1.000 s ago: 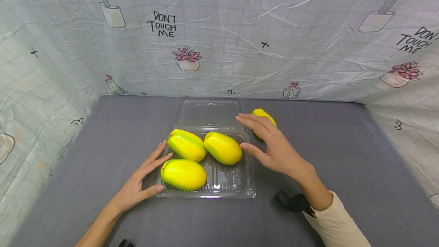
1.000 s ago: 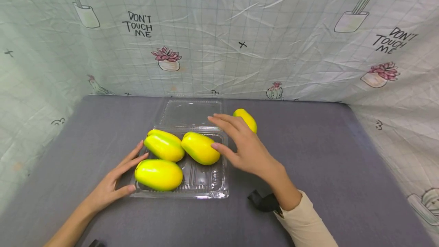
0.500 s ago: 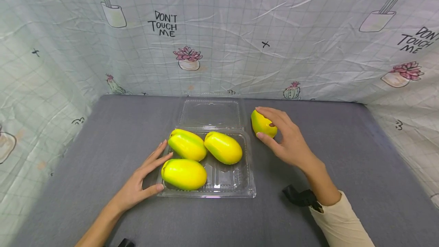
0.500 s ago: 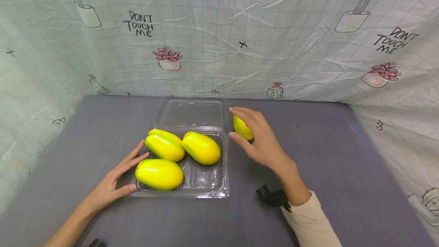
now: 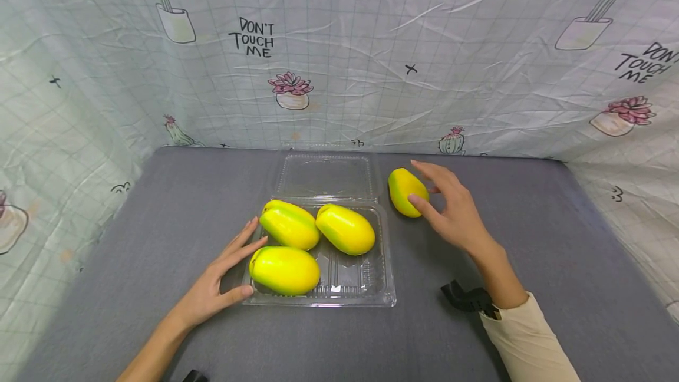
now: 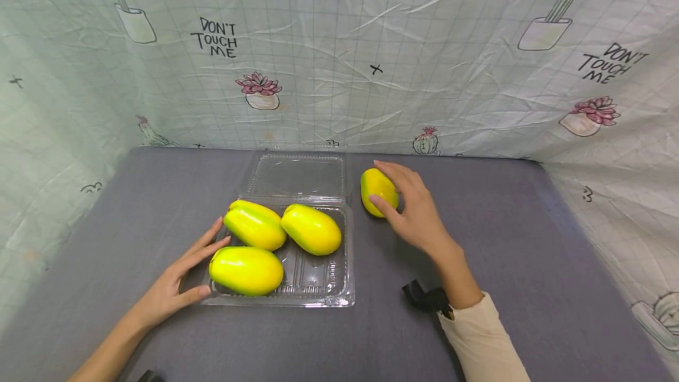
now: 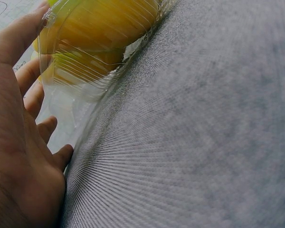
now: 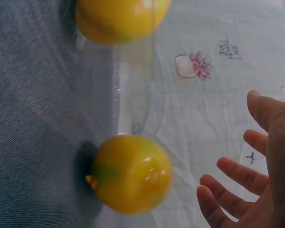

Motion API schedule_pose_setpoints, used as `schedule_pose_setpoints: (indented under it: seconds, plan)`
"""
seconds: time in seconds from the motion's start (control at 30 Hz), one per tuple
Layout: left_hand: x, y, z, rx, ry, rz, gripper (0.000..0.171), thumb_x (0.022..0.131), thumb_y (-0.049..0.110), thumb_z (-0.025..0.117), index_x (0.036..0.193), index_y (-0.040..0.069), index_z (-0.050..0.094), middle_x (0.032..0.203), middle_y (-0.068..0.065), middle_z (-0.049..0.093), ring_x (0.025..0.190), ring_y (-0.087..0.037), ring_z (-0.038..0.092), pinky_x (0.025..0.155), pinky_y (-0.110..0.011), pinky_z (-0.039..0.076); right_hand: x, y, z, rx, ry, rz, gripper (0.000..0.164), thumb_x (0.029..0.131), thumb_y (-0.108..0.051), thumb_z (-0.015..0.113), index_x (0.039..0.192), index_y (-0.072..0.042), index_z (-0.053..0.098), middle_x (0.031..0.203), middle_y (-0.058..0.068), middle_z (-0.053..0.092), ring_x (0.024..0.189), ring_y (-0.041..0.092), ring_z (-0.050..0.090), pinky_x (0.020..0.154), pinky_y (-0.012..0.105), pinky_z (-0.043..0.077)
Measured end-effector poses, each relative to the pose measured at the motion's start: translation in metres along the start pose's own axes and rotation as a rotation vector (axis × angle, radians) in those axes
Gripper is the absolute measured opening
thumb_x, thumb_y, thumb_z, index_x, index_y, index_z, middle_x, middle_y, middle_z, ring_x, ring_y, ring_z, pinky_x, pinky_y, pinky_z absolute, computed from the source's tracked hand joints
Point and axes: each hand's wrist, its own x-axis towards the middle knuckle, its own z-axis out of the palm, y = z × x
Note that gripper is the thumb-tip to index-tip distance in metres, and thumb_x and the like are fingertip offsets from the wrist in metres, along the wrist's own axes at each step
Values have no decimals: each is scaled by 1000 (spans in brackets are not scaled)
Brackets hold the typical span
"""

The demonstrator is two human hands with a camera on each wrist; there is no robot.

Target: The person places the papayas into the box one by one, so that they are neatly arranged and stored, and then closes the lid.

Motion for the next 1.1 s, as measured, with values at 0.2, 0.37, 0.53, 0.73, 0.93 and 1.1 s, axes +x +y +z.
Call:
schedule_pose_setpoints:
  seconds: [0.2, 0.37, 0.53, 0.73, 0.93, 1.1]
  plan:
    - [0, 0, 0, 5, 0, -9, 69, 82, 17, 70, 143, 2, 42, 157, -19, 15, 143, -39, 9, 111, -24, 9, -3, 12, 4, -13, -15, 73, 58, 88, -15, 69, 142, -16, 47, 136, 10, 50, 107, 28, 50, 79, 49, 49]
    - [-1, -1, 0, 7, 3, -8, 70, 81, 15, 71, 143, 2, 42, 157, -20, 15, 142, -41, 9, 111, -24, 9, -7, 23, 9, -36, -31, 147, 59, 90, -22, 67, 144, -19, 45, 135, 12, 51, 106, 32, 48, 80, 52, 45]
    - [-1, -2, 0, 9, 2, -9, 70, 81, 15, 71, 143, 2, 42, 157, -20, 15, 142, -41, 9, 111, -24, 9, -11, 32, 15, -46, -51, 214, 60, 91, -27, 66, 145, -22, 43, 135, 15, 50, 104, 34, 49, 79, 53, 44]
    - [0, -1, 0, 9, 2, -3, 70, 81, 17, 71, 143, 2, 42, 156, -20, 15, 142, -41, 9, 111, -24, 10, -13, 38, 21, -33, -84, 292, 60, 92, -31, 64, 146, -21, 41, 136, 17, 48, 108, 36, 50, 82, 53, 46]
    - [1, 1, 0, 6, 0, 3, 69, 82, 17, 71, 143, 1, 42, 156, -21, 15, 142, -41, 9, 112, -25, 9, -14, 40, 27, -46, -111, 346, 62, 92, -36, 63, 147, -21, 39, 135, 16, 49, 105, 33, 52, 79, 49, 47]
    - [0, 1, 0, 5, -1, 2, 69, 83, 17, 71, 143, 1, 42, 156, -21, 15, 142, -41, 9, 112, -24, 9, -15, 41, 31, -63, -122, 341, 60, 95, -38, 58, 147, -16, 39, 141, 15, 45, 115, 34, 49, 83, 50, 45]
